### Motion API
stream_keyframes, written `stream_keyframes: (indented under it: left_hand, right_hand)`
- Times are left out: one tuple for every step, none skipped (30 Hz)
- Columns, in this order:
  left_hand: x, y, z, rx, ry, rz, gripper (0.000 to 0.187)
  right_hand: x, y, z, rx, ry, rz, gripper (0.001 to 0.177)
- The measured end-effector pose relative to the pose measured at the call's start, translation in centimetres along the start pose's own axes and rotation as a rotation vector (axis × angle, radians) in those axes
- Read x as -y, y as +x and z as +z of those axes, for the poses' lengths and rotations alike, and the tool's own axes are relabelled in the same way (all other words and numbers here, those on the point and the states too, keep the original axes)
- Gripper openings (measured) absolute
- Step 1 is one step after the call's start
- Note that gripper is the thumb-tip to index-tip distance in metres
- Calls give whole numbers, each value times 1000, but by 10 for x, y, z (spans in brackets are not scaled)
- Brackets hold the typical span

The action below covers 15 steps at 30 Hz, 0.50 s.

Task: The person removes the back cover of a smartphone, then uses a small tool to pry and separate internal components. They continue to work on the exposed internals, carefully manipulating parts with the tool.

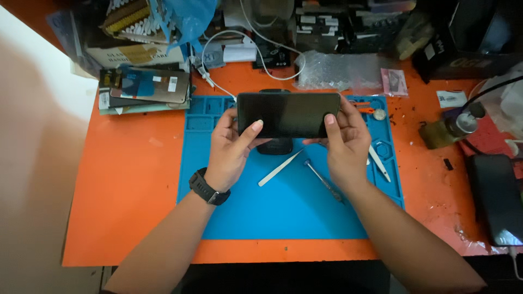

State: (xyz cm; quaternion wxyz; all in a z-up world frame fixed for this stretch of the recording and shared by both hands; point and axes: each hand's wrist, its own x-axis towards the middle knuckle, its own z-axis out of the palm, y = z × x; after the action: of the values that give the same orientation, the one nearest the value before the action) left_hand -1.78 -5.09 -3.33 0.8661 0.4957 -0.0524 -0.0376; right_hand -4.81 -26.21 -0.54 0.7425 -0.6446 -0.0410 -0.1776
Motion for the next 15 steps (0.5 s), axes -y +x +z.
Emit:
stream_keyframes:
  left_hand:
    - [-4, -1, 3, -4, 0, -3, 34]
    - [-9, -3, 6, -3, 8, 0, 36]
    - [-13, -2, 9, 2, 16, 6, 38]
    - [-16, -1, 10, 1, 16, 6, 38]
    - [-18, -1, 10, 18, 38, 22, 41]
    - [-20, -2, 11, 35, 59, 38, 44]
    - [-14, 0, 7, 32, 57, 33, 44]
    - [-9, 2, 4, 36, 56, 41, 45]
    - [-4, 3, 0, 40, 57, 51, 46]
    - [-3, 5, -3, 38, 56, 48, 46]
    - [-2, 6, -6, 53, 39, 47, 45]
    - [-2, 7, -9, 68, 21, 47, 44]
    - [2, 8, -11, 69, 21, 54, 44]
    - [6, 8, -12, 59, -40, 48, 44]
    - [11, 5, -14, 46, -102, 35, 44]
  right_hand:
    - [-4, 0, -2, 1, 0, 5, 40]
    - [-8, -1, -3, -3, -9, 8, 42]
    - [-12, 1, -5, -8, -18, 6, 44]
    - [-11, 2, -3, -8, -18, 6, 44]
    - [-9, 1, -3, 2, -40, 1, 41]
    - [-8, 1, -2, 12, -63, -4, 38]
    - [-10, 1, -3, 12, -65, 2, 38]
    - [-12, 1, -4, 14, -53, -16, 37]
    - [-15, 1, -5, 16, -39, -36, 37]
    - [-14, 1, -7, 17, -40, -32, 37]
    - [-12, 2, -9, 50, -29, -33, 36]
    - [-10, 3, -10, 84, -18, -35, 35]
    - [-19, 4, -14, 87, -18, -42, 35]
    - [-27, 5, -17, 68, -9, -54, 35]
    - [-35, 3, -21, 48, -1, -58, 34]
